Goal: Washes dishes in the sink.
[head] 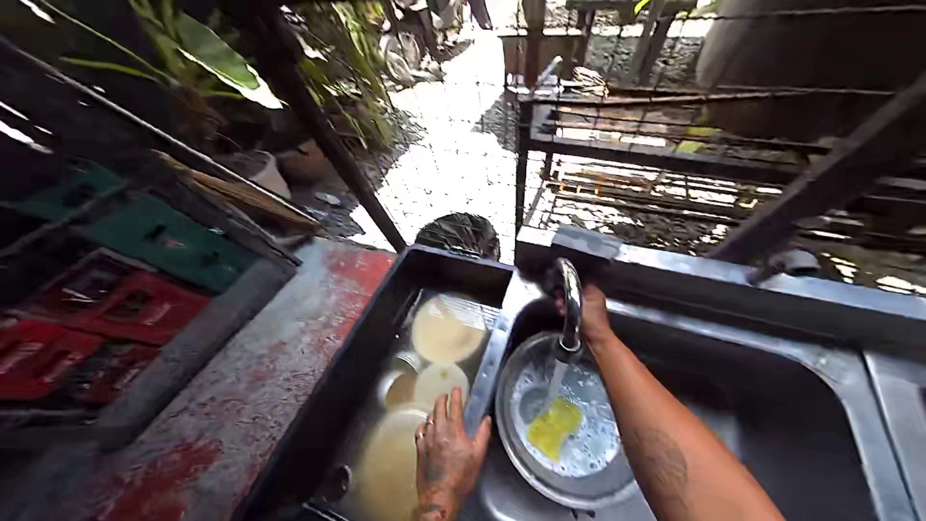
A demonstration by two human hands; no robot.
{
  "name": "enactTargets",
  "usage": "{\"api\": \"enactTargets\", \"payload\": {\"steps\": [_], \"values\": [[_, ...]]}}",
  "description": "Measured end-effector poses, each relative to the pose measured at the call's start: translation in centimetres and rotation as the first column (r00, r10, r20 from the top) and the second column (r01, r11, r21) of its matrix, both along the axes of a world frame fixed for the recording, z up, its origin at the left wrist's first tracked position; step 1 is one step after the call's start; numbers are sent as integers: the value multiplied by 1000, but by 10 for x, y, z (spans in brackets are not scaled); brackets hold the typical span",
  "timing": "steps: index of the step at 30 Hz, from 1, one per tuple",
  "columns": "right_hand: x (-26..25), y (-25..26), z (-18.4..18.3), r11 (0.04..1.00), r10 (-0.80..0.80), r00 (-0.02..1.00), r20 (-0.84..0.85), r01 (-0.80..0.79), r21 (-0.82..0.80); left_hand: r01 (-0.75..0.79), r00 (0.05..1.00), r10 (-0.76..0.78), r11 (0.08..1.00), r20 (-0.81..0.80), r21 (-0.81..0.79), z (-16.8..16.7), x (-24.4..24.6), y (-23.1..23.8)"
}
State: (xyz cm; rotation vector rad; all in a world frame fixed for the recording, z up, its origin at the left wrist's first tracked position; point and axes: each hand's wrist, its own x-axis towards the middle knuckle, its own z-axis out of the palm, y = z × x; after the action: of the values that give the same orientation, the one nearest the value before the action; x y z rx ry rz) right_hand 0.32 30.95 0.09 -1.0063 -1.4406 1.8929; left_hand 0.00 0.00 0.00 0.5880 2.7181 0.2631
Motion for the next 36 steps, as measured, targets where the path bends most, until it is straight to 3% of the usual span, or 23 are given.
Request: {"api": "enactTargets", "payload": {"steps": [3, 5, 6, 8, 9, 11, 13, 14, 15, 17, 20, 22, 26, 29, 31, 34, 36], "values": [[8, -14, -3, 996, -39, 997, 69, 34, 79, 14, 1000, -14, 1000, 9, -25, 4, 2, 1], [27, -32, -21, 966, -85, 982, 168, 39, 257, 14, 1000, -14, 999, 12, -39, 4, 4, 1], [39, -44, -33, 928, -91, 964, 249, -8, 372, 14, 1000, -14, 999, 17, -38, 4, 3, 3], [74, -74, -61, 828, 24, 873, 488, -290, 480, 19, 1000, -18, 999, 18, -37, 3, 5, 1], [90, -89, -76, 745, 126, 768, 628, -491, 452, 22, 1000, -22, 999, 11, -34, 2, 5, 0], [117, -115, -102, 469, 328, 432, 840, -847, 252, 25, 1000, -25, 999, 0, -23, 1, 5, 0], [137, -128, -118, 170, 429, 84, 899, -985, 11, 26, 1000, -26, 1000, -3, -14, 0, 5, -1], [144, -127, -123, 111, 434, 6, 901, -993, -46, 29, 999, -29, 1000, -17, -6, -1, 5, -1], [149, -120, -123, 121, 424, -26, 905, -989, -85, 34, 999, -34, 999, -30, 4, -2, 5, -2], [151, -98, -116, 251, 361, 19, 932, -965, -78, 47, 997, -45, 999, -56, 21, -6, 5, -4], [139, -73, -108, 550, 228, 231, 946, -832, 70, 49, 998, -47, 998, -46, 41, -9, 4, -6], [126, -59, -100, 660, 144, 308, 941, -738, 141, 50, 999, -50, 998, -8, 39, -8, 3, -7], [110, -58, -115, 561, 1, 329, 944, -782, 272, 59, 998, -58, 998, -28, 36, -10, 2, -7], [123, -103, -145, 491, 100, 247, 964, -855, 169, 65, 998, -64, 997, -29, 35, -10, 1, -6], [138, -130, -148, 380, 239, 161, 958, -923, 60, 62, 998, -61, 997, -31, 36, -11, 1, -6], [158, -130, -136, 217, 356, 45, 933, -976, -36, 64, 998, -63, 997, -29, 41, -11, 1, -8], [160, -112, -121, 198, 387, -27, 922, -974, -111, 65, 998, -64, 997, -29, 41, -11, 0, -6]]}}
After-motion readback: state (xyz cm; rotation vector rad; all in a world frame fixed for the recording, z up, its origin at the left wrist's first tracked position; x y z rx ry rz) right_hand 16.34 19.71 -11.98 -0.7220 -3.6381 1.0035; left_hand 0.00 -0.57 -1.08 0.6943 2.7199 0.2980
